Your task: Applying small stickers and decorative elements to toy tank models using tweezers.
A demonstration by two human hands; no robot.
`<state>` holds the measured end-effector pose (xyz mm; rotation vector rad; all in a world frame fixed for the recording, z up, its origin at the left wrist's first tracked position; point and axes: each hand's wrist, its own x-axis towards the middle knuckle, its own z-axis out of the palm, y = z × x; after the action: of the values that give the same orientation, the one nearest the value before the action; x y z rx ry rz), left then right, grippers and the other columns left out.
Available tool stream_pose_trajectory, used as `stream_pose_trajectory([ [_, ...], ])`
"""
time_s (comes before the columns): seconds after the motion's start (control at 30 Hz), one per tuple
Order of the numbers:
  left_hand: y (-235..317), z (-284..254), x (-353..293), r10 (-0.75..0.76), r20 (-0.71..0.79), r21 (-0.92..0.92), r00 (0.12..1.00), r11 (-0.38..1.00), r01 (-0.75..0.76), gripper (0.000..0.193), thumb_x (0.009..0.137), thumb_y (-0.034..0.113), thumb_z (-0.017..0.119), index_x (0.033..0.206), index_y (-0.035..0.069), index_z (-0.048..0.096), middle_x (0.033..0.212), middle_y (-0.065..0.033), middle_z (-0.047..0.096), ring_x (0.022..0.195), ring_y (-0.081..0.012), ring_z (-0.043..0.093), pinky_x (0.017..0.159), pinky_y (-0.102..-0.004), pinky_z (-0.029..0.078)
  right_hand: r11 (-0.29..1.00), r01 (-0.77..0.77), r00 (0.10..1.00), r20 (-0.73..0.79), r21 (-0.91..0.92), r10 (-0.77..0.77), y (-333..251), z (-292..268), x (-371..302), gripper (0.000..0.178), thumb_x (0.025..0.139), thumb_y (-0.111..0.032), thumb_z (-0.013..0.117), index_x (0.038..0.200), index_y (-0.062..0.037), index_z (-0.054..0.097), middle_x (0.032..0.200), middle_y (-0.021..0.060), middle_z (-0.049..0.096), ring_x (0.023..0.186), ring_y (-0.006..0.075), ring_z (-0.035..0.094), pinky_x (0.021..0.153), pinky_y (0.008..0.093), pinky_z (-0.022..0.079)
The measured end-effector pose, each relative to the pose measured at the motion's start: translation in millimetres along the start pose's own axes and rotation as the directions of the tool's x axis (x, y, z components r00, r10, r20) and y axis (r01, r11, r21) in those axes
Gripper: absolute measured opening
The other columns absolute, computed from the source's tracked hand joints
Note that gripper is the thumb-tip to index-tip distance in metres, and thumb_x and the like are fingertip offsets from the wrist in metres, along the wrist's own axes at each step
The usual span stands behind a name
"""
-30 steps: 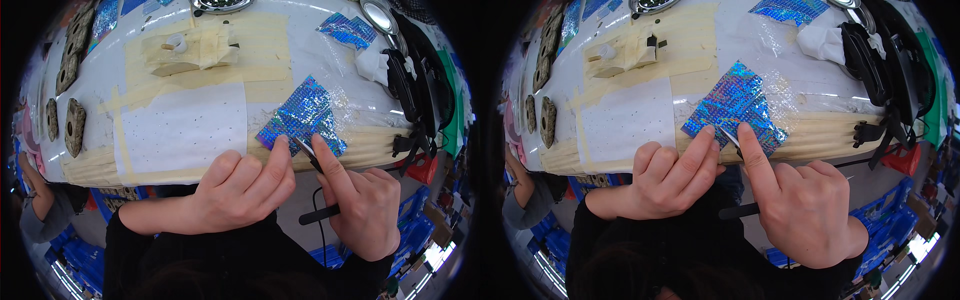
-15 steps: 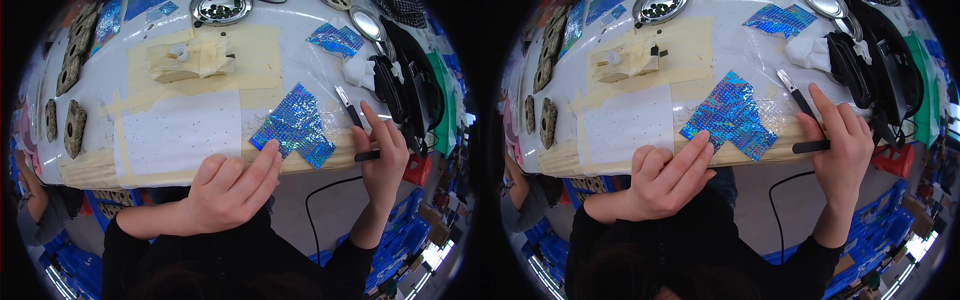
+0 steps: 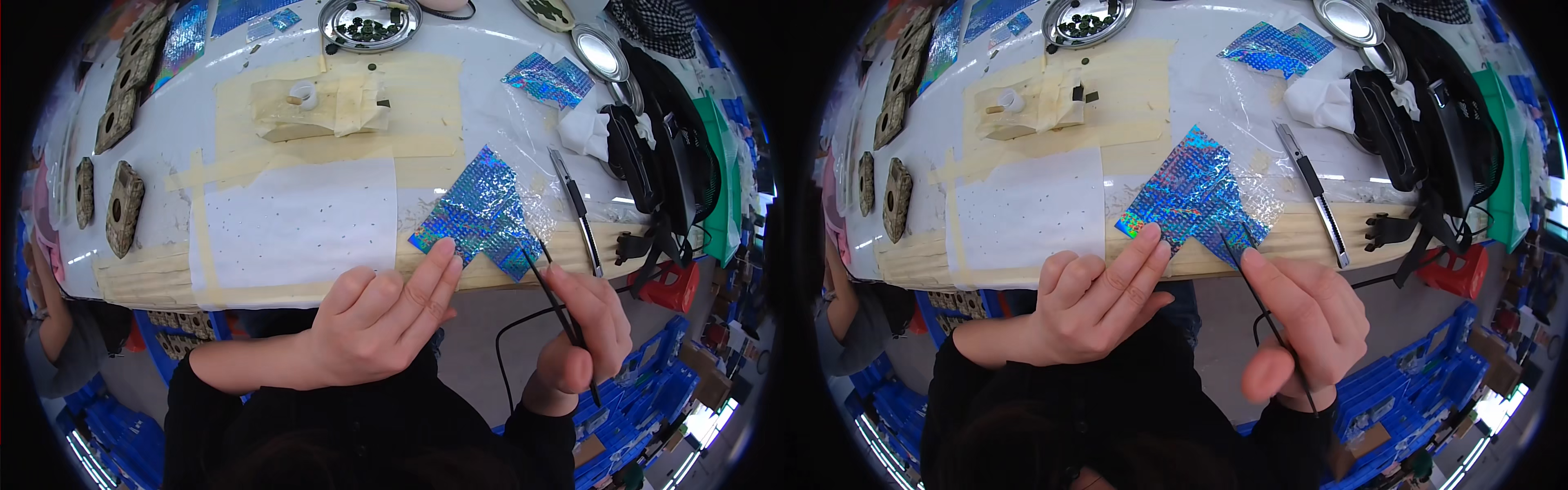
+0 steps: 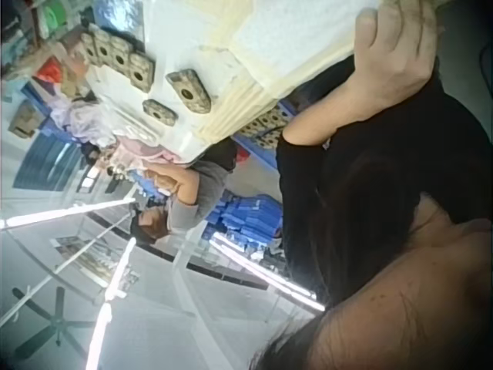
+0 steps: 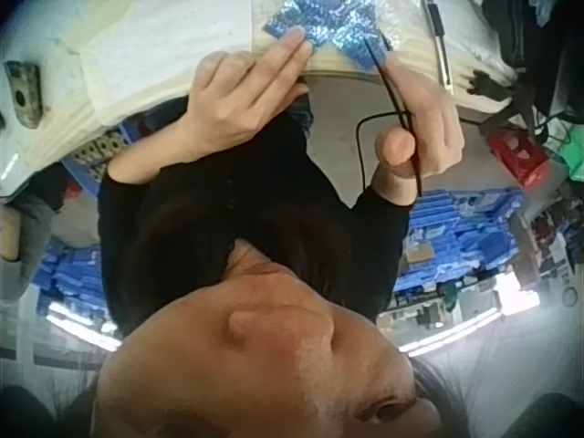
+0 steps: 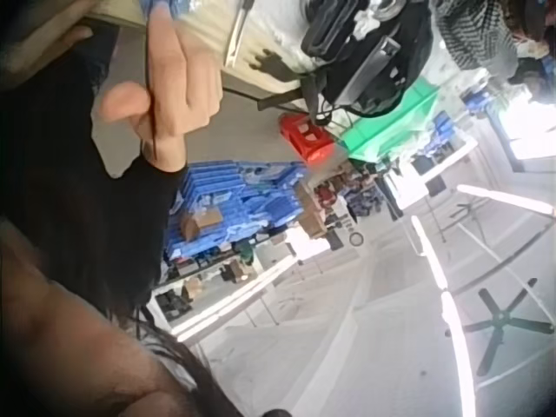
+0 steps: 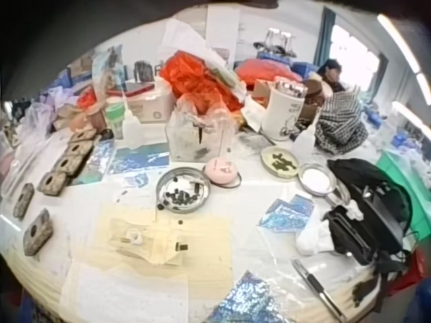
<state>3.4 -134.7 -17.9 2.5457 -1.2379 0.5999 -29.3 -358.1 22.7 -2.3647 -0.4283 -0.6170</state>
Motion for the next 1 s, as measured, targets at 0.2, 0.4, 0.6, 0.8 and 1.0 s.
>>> stream_pose_trajectory([
  [0.2,0,2,-1,0.005,-0.010,0.004,1.000,1.000,-0.005,0.035,0.085,0.031,0.066,0.111,0.008,0.071,0.118,-0.0027,0.068,0.069,-0.0132,0.039,0.067,-0.0262,0.034,0.970,-0.237,0.969,-0.057,0.060,0.240,-18,20,-6,0.040,0.066,-0.006,0.085,0.103,-0.0015,0.070,0.084,0.0114,0.069,0.071,0.0215,0.067,0.062,0.0280,0.053],
  [0.4,1,1,0,0.007,-0.006,0.013,1.000,1.000,-0.007,0.035,0.085,0.031,0.066,0.111,0.008,0.071,0.119,-0.0030,0.068,0.067,-0.0124,0.040,0.066,-0.0258,0.034,0.979,-0.188,0.980,-0.049,0.078,0.192,-16,28,-9,0.039,0.066,-0.002,0.083,0.103,-0.0012,0.070,0.091,0.0127,0.069,0.082,0.0251,0.069,0.073,0.0323,0.057],
  [0.6,2,2,0,0.004,-0.019,0.033,1.000,0.999,-0.004,0.034,0.084,0.030,0.066,0.108,0.007,0.072,0.118,-0.0031,0.068,0.067,-0.0117,0.040,0.066,-0.0255,0.035,0.984,-0.096,0.993,-0.047,0.148,0.104,-13,38,-8,0.031,0.072,-0.003,0.080,0.101,-0.0002,0.069,0.097,0.0142,0.069,0.092,0.0295,0.069,0.086,0.0418,0.057],
  [0.8,2,6,0,0.019,-0.052,0.053,0.998,0.998,-0.016,0.030,0.082,0.027,0.068,0.104,0.007,0.073,0.116,-0.0026,0.069,0.064,-0.0109,0.040,0.064,-0.0251,0.034,0.982,-0.052,0.995,-0.080,0.180,0.067,-12,53,-15,0.022,0.075,-0.002,0.077,0.094,0.0014,0.066,0.097,0.0163,0.068,0.093,0.0316,0.069,0.086,0.0447,0.057],
  [1.0,3,6,2,0.002,-0.071,0.043,0.998,0.999,0.001,0.030,0.080,0.026,0.070,0.102,0.007,0.073,0.115,-0.0019,0.069,0.064,-0.0107,0.040,0.064,-0.0248,0.033,0.993,-0.001,0.996,-0.084,0.122,0.012,-7,58,-16,0.021,0.075,-0.003,0.077,0.092,0.0009,0.066,0.094,0.0165,0.069,0.091,0.0317,0.070,0.084,0.0440,0.058],
])
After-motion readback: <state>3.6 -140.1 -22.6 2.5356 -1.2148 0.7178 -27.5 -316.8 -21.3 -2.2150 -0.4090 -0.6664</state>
